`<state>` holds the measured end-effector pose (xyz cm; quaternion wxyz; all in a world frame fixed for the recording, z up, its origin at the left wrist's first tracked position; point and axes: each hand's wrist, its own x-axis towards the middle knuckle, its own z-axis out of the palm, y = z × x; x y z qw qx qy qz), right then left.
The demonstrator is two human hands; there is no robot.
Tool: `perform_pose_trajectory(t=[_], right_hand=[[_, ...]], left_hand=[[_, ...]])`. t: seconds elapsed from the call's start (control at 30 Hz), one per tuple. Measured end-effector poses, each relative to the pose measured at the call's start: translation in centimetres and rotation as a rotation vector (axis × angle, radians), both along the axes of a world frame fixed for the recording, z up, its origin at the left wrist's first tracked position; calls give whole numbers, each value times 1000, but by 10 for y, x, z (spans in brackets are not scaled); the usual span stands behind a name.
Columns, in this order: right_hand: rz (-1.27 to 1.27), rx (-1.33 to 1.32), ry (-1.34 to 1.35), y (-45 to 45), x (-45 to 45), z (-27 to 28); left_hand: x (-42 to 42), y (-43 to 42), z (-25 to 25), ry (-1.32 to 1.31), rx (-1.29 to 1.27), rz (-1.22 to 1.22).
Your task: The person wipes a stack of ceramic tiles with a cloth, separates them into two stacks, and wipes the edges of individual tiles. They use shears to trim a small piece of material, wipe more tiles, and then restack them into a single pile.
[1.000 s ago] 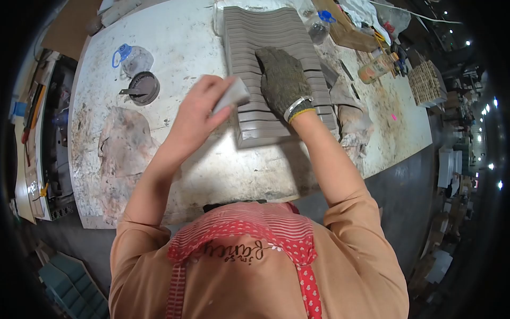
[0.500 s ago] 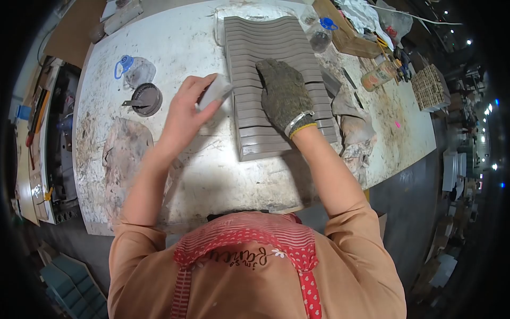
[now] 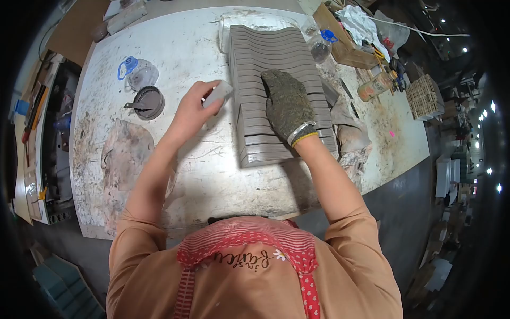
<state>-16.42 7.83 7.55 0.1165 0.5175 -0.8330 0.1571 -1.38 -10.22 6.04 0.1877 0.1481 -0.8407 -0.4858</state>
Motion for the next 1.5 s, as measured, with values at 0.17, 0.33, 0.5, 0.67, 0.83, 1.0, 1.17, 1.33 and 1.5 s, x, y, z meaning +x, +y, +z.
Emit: perform_pose_trajectory(t=[0.17, 0.33, 0.5, 0.67, 0.83, 1.0, 1.17, 1.33, 1.5], right_hand=[[18, -12, 8, -2, -1, -2], [-2, 22, -3, -2, -4, -3], [18, -12, -4, -8, -7, 6], [2, -237, 47, -47, -24, 12], [28, -169, -109, -60, -37, -1], [-2, -155, -123, -61, -36, 2], [-7, -159, -90, -61, -37, 0], [-33, -137, -52, -63, -35, 2], [-44, -79, -134, -60, -35, -1]], left_hand=[[-13, 3, 9, 150, -125, -47], [-1, -15, 27, -119, -197, 1], [-15, -8, 9, 151, -228, -28], [-27, -22, 16, 86, -169, 42], [-29, -31, 3, 79, -177, -66], [-36, -27, 3, 250, -54, 72], [-34, -43, 3, 21, -227, -41], [-72, -48, 4, 161, -180, 58], [-66, -80, 1, -74, -237, -54]])
